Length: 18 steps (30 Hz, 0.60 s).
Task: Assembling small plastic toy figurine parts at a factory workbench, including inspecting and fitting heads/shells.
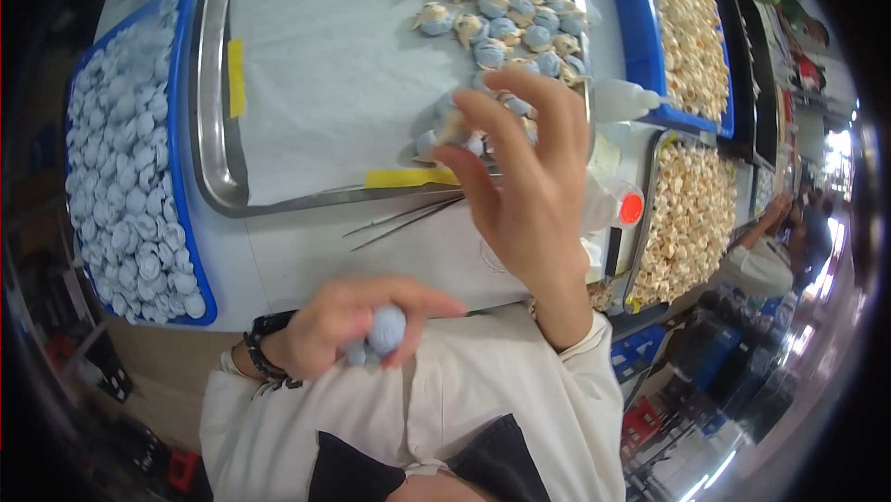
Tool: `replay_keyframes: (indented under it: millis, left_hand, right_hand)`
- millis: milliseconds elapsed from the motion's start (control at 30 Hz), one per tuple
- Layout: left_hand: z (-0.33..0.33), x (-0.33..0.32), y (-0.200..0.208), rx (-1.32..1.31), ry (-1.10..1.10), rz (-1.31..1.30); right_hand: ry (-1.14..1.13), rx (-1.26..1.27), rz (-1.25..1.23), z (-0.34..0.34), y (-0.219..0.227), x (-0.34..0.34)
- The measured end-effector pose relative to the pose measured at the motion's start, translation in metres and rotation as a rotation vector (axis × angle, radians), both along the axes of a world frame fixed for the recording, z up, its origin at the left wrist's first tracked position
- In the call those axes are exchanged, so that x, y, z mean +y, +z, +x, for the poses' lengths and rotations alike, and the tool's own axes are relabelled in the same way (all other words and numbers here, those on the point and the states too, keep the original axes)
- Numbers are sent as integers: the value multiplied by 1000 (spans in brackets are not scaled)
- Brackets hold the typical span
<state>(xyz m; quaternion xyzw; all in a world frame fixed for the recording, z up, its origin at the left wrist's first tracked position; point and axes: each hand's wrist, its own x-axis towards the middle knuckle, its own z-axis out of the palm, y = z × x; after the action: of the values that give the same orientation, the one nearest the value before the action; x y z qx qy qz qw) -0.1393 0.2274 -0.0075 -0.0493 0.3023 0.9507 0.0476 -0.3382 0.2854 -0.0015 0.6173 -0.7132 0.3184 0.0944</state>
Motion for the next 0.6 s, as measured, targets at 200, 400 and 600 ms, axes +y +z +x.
replay_keyframes:
  millis: [200,400,600]
  left_hand:
    - [4,5,4,25,95,-190]
    - [0,7,2,79,94,-180]
    - [5,7,6,-1,177,-26]
  right_hand:
    - [-224,151,301,1,-1,-31]
    - [-234,118,334,4,5,-14]
    - [-1056,82,0,-80,71,151]
